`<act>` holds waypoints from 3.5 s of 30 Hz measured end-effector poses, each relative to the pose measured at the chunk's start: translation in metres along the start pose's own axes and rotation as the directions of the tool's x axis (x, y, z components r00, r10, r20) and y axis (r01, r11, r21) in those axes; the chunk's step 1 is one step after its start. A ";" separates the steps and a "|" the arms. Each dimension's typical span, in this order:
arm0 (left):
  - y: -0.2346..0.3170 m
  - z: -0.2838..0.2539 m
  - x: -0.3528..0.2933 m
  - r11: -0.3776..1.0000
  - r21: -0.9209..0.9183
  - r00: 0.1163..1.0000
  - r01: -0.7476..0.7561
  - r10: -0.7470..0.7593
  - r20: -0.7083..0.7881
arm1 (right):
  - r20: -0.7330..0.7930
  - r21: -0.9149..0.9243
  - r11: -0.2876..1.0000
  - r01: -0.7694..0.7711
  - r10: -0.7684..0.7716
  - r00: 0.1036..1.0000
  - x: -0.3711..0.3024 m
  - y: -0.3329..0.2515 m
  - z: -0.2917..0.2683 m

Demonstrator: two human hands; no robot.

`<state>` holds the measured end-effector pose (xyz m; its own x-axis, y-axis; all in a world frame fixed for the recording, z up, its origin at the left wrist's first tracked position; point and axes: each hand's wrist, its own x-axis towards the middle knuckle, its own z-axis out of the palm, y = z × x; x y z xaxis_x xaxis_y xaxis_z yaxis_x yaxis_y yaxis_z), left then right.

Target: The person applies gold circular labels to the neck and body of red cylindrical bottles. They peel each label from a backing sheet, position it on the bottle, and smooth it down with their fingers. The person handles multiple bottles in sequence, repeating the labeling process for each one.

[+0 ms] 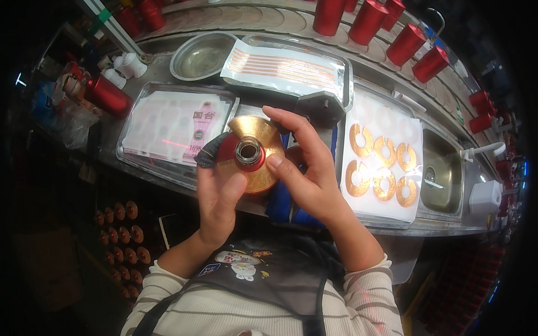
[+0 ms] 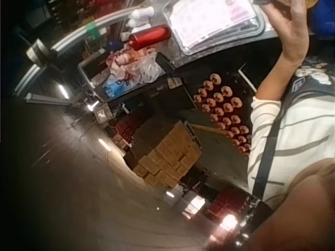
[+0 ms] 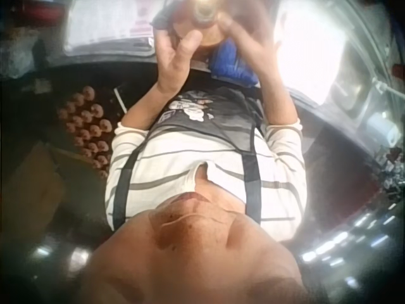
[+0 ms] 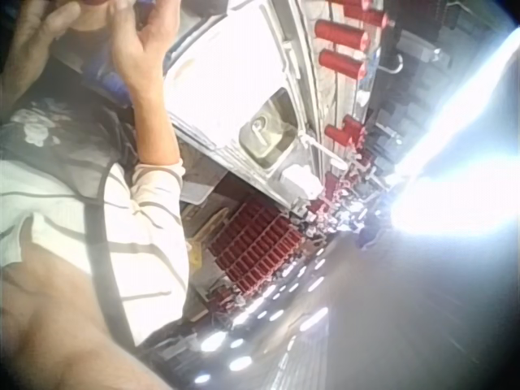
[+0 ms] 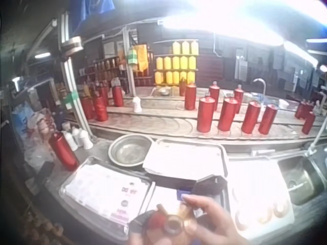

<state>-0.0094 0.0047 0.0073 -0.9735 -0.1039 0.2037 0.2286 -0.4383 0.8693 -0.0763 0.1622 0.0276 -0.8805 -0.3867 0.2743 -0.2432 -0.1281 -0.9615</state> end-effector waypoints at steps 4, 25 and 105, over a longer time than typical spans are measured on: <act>0.001 0.001 -0.001 1.000 -0.019 1.000 0.003 -0.003 -0.014 | 0.007 -0.056 0.998 -0.031 0.031 0.999 0.000 -0.004 0.000; -0.010 -0.014 -0.013 0.934 0.297 0.980 -0.198 0.192 0.049 | 0.002 -0.140 0.990 0.001 0.000 1.000 -0.004 -0.003 -0.003; 0.005 -0.032 0.028 0.977 0.031 0.966 0.211 -0.214 0.147 | -0.084 0.010 0.999 -0.035 0.036 0.996 -0.011 0.001 0.007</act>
<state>-0.0352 -0.0286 0.0031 -0.9892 0.1244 0.0771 0.0175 -0.4221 0.9064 -0.0640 0.1602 0.0238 -0.9197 -0.3129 0.2373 -0.2084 -0.1233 -0.9702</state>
